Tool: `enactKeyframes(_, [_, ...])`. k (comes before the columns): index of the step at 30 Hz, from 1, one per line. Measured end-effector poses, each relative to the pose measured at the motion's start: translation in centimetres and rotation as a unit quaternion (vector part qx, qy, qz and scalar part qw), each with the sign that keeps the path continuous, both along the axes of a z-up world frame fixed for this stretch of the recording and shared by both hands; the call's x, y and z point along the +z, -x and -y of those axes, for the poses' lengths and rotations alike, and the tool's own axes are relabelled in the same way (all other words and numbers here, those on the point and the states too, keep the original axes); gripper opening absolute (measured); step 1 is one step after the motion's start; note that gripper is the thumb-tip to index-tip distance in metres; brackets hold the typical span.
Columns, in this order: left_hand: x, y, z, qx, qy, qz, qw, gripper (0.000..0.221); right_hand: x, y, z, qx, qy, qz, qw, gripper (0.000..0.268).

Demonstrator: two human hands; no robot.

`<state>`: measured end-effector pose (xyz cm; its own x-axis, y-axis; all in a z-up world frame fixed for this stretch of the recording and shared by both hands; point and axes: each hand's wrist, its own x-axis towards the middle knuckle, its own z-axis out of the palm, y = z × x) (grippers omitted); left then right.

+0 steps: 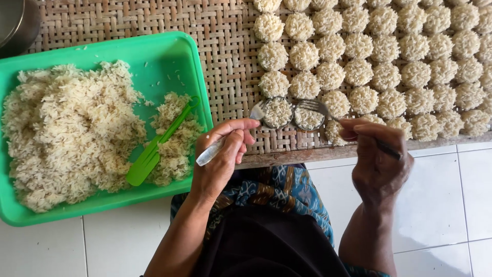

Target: Molding cooked rice into small cakes using a circular mold and forks

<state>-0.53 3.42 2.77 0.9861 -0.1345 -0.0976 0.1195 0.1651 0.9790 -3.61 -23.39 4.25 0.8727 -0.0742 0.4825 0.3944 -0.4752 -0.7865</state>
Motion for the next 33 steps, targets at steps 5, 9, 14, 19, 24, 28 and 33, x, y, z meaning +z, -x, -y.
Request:
enactKeyframes(5, [0.1, 0.2, 0.9, -0.004, 0.009, -0.018, 1.0, 0.027, 0.3, -1.3, -2.1, 0.007, 0.048, -0.015, 0.999, 0.004])
enactKeyframes(9, [0.5, -0.1, 1.5, 0.006, 0.018, -0.057, 0.998, 0.03, -0.3, -2.4, -2.8, 0.012, 0.069, 0.018, 0.997, 0.011])
enactKeyframes(14, [0.1, -0.4, 2.7, 0.005, 0.007, -0.049, 0.999, 0.031, 0.2, -2.4, -3.3, 0.031, 0.104, 0.033, 0.994, 0.01])
enactKeyframes(19, [-0.1, -0.9, 2.9, 0.008, -0.022, -0.029, 0.999, 0.03, -0.3, -1.5, -2.5, 0.02, 0.059, 0.029, 0.998, 0.009])
enactKeyframes(24, [-0.6, -0.1, 2.7, 0.008, -0.022, -0.009, 1.0, 0.034, -0.4, -1.2, -2.9, 0.034, 0.037, -0.002, 0.999, 0.009])
enactKeyframes(28, [-1.4, 1.4, 1.6, 0.026, 0.04, 0.143, 0.988, 0.028, 0.1, 0.8, -1.9, 0.046, -0.003, -0.007, 0.999, 0.045])
enactKeyframes(33, [2.0, 3.5, -0.4, 0.073, -0.042, 0.188, 0.979, 0.028, 0.6, -0.6, -3.9, 0.134, 0.107, 0.132, 0.976, 0.01])
